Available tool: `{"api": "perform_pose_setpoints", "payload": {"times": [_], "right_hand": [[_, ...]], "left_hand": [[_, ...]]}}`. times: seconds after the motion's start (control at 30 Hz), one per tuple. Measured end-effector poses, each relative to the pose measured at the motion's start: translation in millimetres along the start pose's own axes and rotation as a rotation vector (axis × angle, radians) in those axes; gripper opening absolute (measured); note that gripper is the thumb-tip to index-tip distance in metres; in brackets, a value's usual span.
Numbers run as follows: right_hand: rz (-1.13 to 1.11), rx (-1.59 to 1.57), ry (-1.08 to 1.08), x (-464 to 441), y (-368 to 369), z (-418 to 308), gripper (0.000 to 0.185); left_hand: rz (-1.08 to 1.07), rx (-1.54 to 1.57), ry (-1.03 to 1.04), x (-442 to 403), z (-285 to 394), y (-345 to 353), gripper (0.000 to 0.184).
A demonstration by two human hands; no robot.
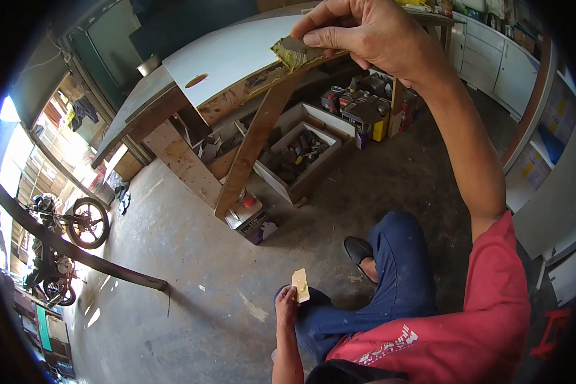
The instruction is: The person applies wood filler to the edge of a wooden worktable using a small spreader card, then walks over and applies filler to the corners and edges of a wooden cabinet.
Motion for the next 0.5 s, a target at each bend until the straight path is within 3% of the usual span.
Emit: {"api": "perform_pose_setpoints", "payload": {"times": [0.5], "right_hand": [[-0.022,-0.044,-0.016,1.7,-5.6,3.4,0.015]], "left_hand": [[-0.013,0.009,-0.007,-5.1,-4.8,-2.1,0.017]]}}
Point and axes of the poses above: each hand's wrist, its own x-axis away from the middle knuckle, its own y-axis out of the palm, z = x × y, the point moved 8 cm from there along -x, towards the middle knuckle, and after that the axes turned 4 degrees about y, right-handed, at the moved point
